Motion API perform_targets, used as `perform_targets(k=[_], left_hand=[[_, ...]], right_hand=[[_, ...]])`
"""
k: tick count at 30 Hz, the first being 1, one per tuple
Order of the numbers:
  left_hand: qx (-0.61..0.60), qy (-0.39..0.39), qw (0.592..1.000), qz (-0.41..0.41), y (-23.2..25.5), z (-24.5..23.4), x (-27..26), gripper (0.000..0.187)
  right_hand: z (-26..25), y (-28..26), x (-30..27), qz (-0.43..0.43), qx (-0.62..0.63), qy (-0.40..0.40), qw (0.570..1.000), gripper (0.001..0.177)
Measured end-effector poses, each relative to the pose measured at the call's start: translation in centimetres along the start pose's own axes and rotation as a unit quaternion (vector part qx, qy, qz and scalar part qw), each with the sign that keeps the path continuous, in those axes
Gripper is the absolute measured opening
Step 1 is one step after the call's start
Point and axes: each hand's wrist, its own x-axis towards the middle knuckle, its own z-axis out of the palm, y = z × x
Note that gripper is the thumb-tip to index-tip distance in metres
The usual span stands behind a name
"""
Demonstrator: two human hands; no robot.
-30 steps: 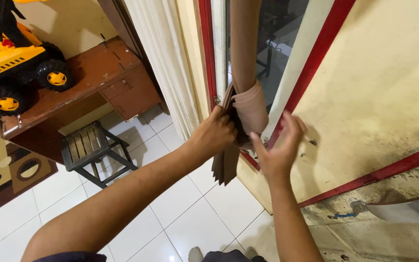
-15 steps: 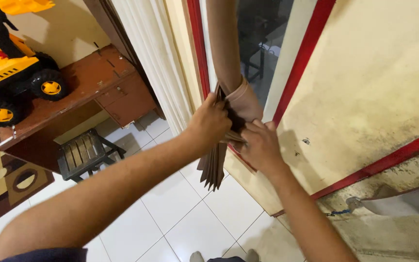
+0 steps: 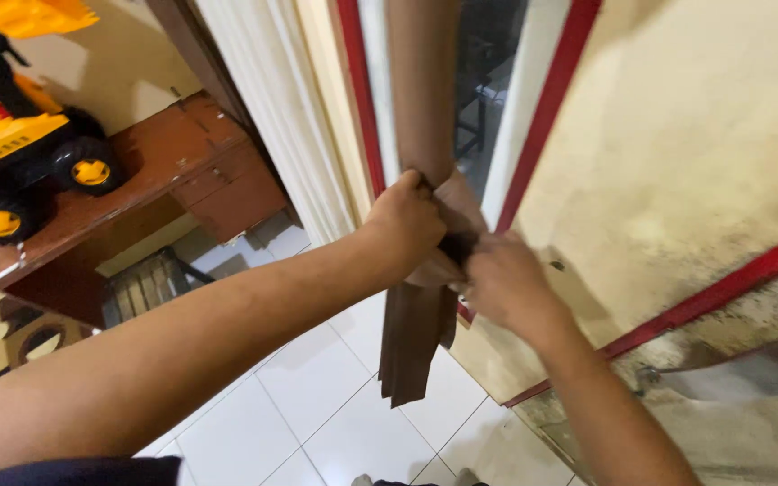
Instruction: Gathering and tying a brown curtain with a matching tie-back.
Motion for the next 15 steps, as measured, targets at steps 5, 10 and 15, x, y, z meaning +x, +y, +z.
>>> perform_targets(k=[5,10,15], left_hand=[[0.039,0.022,0.999,0.017,-0.2,-0.5,-1.3,0.019],[0.039,0.056,0.998,-0.009,-0.6,-0.3,-2.1,0.015],[0.017,0.016,0.999,-0.037,-1.0,-1.0,-2.9,0.018]], right_hand=[[0.4,-0.8,0.8,0.022,0.186,-0.05,0.981,0.037],[0.2,-0.4,3.2,-0.016,0.274,-0.063,0.959,0.055],[1.6,1.9,4.3,-0.017,0.269,-0.197,0.943,0.053]])
